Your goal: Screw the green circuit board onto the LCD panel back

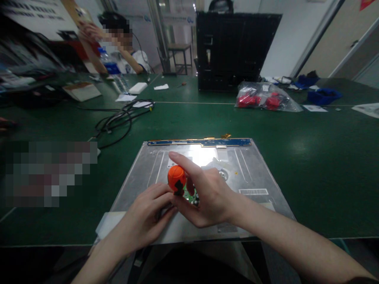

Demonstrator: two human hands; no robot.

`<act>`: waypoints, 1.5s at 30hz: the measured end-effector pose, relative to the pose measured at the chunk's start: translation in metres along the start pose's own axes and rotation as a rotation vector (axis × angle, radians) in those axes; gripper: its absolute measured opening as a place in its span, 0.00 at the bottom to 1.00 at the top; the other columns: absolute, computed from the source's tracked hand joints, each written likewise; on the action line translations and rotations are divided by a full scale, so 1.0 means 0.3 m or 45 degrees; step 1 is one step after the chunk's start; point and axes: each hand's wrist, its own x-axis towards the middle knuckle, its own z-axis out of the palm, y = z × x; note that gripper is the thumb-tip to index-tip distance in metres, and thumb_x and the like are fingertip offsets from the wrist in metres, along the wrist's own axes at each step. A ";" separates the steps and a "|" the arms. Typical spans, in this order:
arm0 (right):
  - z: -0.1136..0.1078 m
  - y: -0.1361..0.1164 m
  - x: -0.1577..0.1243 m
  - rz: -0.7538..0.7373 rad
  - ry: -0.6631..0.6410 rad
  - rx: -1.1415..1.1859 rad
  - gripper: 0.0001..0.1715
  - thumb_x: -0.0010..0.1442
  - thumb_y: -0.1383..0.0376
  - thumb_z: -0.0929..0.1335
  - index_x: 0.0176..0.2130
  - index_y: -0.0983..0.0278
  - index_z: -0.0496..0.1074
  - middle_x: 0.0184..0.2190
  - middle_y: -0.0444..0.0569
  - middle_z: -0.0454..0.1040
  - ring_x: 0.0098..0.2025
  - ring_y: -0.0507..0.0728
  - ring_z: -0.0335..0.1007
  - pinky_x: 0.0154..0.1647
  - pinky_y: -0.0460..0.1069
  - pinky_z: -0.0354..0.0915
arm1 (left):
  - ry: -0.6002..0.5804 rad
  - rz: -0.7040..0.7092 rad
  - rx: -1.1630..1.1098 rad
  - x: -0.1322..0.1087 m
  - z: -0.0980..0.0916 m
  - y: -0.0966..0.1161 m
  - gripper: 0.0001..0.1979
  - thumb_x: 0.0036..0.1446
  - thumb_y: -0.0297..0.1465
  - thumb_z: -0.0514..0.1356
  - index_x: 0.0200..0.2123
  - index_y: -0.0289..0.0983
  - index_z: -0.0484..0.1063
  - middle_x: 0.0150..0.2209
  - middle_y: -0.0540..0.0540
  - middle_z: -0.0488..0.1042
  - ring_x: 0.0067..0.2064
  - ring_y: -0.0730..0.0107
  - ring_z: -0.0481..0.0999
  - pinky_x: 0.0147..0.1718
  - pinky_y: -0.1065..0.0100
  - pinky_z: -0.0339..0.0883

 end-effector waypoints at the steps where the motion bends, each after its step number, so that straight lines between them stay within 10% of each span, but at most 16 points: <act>1: -0.001 -0.001 -0.001 0.008 -0.012 0.023 0.49 0.64 0.71 0.68 0.76 0.67 0.43 0.33 0.47 0.76 0.28 0.57 0.74 0.26 0.50 0.75 | 0.005 0.000 0.002 -0.001 -0.001 0.001 0.06 0.66 0.24 0.57 0.39 0.39 0.72 0.40 0.45 0.77 0.41 0.60 0.75 0.39 0.61 0.69; 45: 0.015 0.009 -0.009 -0.013 0.000 0.105 0.52 0.65 0.73 0.68 0.76 0.65 0.39 0.37 0.50 0.76 0.31 0.57 0.75 0.28 0.51 0.77 | -0.032 -0.022 -0.008 -0.003 0.001 0.000 0.05 0.66 0.24 0.56 0.40 0.39 0.71 0.40 0.44 0.76 0.41 0.59 0.75 0.38 0.60 0.71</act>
